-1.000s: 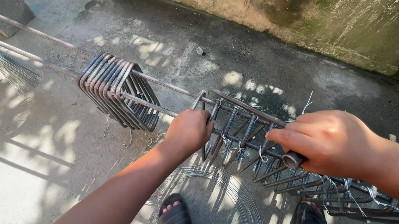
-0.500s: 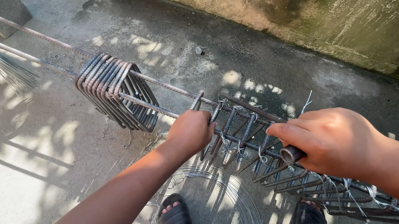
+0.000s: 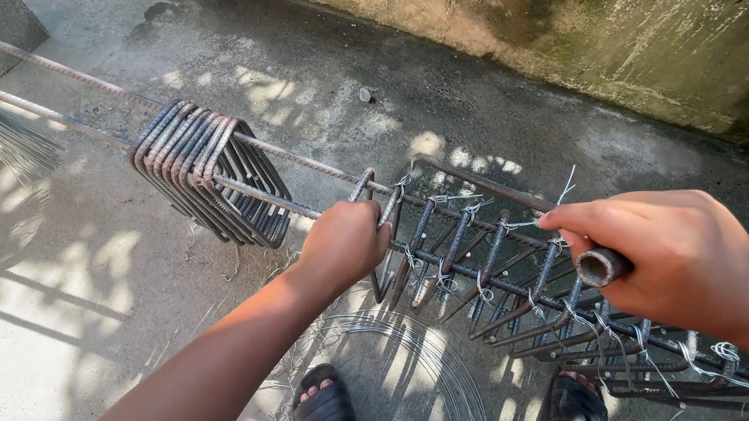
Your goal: Tying metal wire around rebar stirrups and longitudinal bars using a manual hook tool
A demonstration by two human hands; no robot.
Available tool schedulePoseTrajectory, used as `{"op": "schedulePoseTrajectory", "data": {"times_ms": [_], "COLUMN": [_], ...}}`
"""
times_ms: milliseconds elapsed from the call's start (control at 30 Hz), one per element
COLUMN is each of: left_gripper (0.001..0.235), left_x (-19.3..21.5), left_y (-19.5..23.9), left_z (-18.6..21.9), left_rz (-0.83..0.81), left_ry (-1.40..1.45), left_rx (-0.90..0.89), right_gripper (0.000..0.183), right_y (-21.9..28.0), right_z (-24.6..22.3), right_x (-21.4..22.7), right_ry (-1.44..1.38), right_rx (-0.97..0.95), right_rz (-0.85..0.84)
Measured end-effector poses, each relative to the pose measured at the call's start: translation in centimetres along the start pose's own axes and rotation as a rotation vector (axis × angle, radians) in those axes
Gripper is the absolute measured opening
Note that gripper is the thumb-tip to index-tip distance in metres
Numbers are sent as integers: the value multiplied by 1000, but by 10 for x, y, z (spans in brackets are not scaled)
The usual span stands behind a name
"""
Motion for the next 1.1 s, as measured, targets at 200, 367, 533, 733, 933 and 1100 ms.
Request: {"op": "schedulePoseTrajectory", "data": {"times_ms": [200,367,533,733,933,1100], "left_gripper": [23,24,40,34,30,17], "left_x": [-8,-6,33,88,67,-281], "left_y": [0,-5,0,3,57,98], "left_z": [-5,-8,-12,-21,81,51], "left_rz": [-18,-99,-266,-133,-596,-302], "left_ry": [-43,-34,85,-48,-232,-499], "left_rx": [48,75,180,172,-61,-566], "right_gripper": [22,24,18,21,31,42], "right_y": [6,17,37,88,128,147], "right_z": [1,8,11,62,82,85], "right_x": [18,34,55,68,70,79], "right_ry": [47,22,8,-240,-375,-396], "right_rx": [-129,-216,-383,-517,-479,-394], "right_rz": [72,133,271,313,251,207]}}
Point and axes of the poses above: each hand's wrist, its own y-axis away from the middle knuckle, its own x-axis out of the back of the hand, z = x × y, the point moved 7 cm from there along -y, towards the middle knuckle, and after that the axes turned 15 degrees about -y, right-handed, at the moved point
